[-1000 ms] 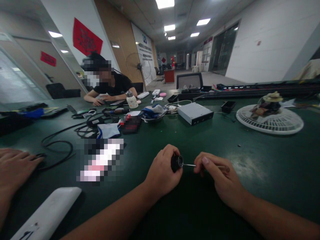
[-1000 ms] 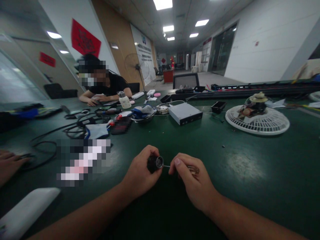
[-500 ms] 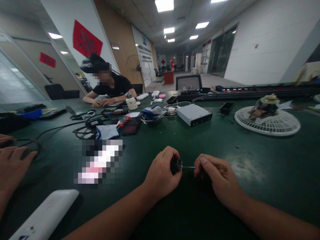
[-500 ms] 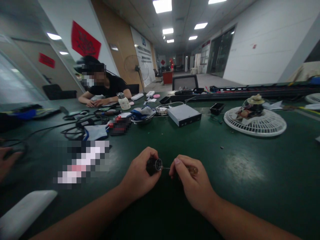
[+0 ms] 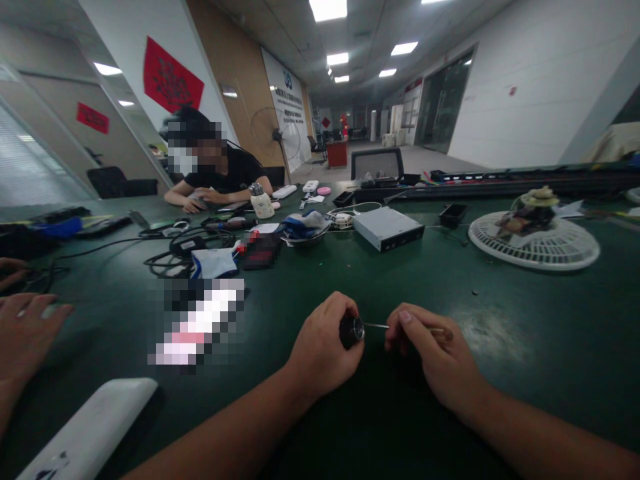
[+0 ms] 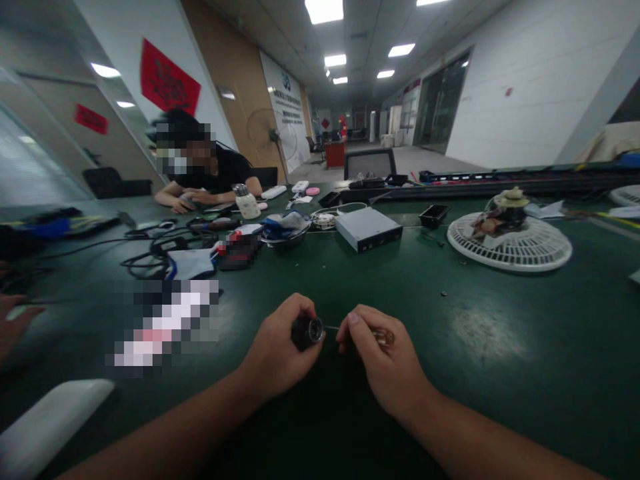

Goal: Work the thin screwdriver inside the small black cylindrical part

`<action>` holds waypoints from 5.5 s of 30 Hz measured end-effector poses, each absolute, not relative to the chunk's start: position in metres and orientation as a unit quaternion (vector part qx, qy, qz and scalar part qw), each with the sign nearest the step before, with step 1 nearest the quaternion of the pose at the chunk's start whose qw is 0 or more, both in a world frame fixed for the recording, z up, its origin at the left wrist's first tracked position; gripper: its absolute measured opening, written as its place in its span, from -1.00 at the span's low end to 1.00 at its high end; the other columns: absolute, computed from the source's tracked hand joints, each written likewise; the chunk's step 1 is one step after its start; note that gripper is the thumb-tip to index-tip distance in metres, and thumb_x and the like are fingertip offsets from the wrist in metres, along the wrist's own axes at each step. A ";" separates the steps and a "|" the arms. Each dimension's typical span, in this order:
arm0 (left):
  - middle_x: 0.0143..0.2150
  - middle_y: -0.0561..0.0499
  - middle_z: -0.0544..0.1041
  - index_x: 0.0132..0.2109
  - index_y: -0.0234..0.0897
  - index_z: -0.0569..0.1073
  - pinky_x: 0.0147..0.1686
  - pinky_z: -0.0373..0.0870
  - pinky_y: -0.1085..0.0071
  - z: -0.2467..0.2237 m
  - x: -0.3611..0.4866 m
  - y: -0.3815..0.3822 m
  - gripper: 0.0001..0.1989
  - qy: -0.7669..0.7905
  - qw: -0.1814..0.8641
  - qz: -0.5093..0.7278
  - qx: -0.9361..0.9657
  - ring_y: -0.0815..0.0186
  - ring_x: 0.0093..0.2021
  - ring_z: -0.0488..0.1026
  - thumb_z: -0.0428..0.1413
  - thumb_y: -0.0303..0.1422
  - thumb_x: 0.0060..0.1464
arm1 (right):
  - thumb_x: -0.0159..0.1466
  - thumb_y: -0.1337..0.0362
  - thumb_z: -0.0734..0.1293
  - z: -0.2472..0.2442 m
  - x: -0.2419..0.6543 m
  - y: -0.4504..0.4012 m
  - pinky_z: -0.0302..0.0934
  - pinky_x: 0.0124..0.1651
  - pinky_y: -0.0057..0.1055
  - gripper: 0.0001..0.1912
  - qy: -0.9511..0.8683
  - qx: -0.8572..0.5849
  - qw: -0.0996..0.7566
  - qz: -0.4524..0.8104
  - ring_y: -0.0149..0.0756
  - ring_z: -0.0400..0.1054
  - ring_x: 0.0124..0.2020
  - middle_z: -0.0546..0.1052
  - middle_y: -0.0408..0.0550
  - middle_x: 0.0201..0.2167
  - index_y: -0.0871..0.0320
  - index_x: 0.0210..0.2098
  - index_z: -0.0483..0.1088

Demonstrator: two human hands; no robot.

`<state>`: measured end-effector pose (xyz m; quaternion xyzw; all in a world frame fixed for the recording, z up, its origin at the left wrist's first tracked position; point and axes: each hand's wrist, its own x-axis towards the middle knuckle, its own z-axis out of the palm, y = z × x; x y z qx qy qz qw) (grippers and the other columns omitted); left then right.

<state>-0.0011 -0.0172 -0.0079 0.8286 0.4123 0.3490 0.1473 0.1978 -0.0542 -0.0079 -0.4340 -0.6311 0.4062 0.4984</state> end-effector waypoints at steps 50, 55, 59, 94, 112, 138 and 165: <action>-0.19 0.01 0.47 -0.16 -0.23 0.36 -0.18 0.36 0.29 -0.006 -0.001 -0.017 -0.73 0.346 0.157 0.347 0.858 0.25 -0.19 0.41 0.18 -0.58 0.00 | 0.46 0.04 0.16 -0.011 0.199 -0.058 0.17 -0.45 -0.37 -0.49 -0.592 -0.433 0.536 0.418 -0.34 0.33 -0.54 0.42 -0.13 -0.59 0.14 -0.54 0.39; -0.17 0.01 0.47 -0.14 -0.23 0.37 -0.16 0.36 0.28 -0.006 -0.001 -0.017 -0.72 0.343 0.157 0.332 0.864 0.25 -0.18 0.40 0.18 -0.58 0.00 | 0.46 0.01 0.15 -0.012 0.198 -0.057 0.16 -0.46 -0.37 -0.51 -0.582 -0.474 0.539 0.382 -0.31 0.34 -0.51 0.43 -0.13 -0.58 0.13 -0.48 0.41; -0.18 0.01 0.47 -0.16 -0.23 0.37 -0.16 0.36 0.28 -0.007 -0.001 -0.017 -0.72 0.345 0.158 0.327 0.865 0.25 -0.18 0.40 0.17 -0.61 -0.02 | 0.47 0.03 0.15 -0.008 0.197 -0.059 0.18 -0.43 -0.36 -0.52 -0.624 -0.421 0.518 0.407 -0.31 0.35 -0.48 0.45 -0.12 -0.54 0.13 -0.47 0.42; -0.14 -0.01 0.48 -0.18 -0.23 0.37 -0.12 0.39 0.25 -0.011 -0.002 -0.014 -0.68 0.333 0.153 0.334 0.869 0.21 -0.12 0.43 0.13 -0.67 -0.05 | 0.49 0.06 0.12 -0.007 0.197 -0.060 0.16 -0.43 -0.36 -0.49 -0.642 -0.439 0.510 0.367 -0.34 0.33 -0.51 0.41 -0.15 -0.56 0.12 -0.51 0.38; -0.03 0.00 0.50 -0.05 -0.19 0.44 0.01 0.34 0.14 -0.013 -0.004 -0.012 -0.60 0.401 0.120 0.326 0.848 0.17 0.00 0.41 0.12 -0.69 0.00 | 0.44 0.05 0.22 -0.011 0.196 -0.057 0.21 -0.42 -0.38 -0.68 -0.596 -0.504 0.542 0.311 -0.32 0.36 -0.46 0.49 -0.13 -0.43 0.09 -0.30 0.46; -0.15 -0.01 0.52 -0.05 -0.20 0.37 -0.14 0.35 0.15 -0.016 -0.003 -0.010 -0.67 0.503 0.169 0.307 0.790 0.12 -0.12 0.45 0.21 -0.50 0.03 | 0.18 0.52 0.33 -0.015 0.193 -0.051 0.35 -0.04 -0.27 -0.76 -0.653 -0.470 0.479 0.352 -0.22 0.48 -0.09 0.54 -0.12 -0.17 0.06 -0.34 0.25; -0.25 0.04 0.52 -0.16 -0.21 0.43 -0.22 0.31 0.26 -0.007 -0.001 -0.017 -0.79 0.395 0.152 0.312 0.850 0.21 -0.24 0.42 0.25 -0.40 0.04 | 0.22 0.40 0.42 -0.011 0.192 -0.057 0.38 0.00 -0.23 -0.81 -0.653 -0.434 0.533 0.318 -0.19 0.52 -0.08 0.59 -0.08 -0.17 0.08 -0.38 0.31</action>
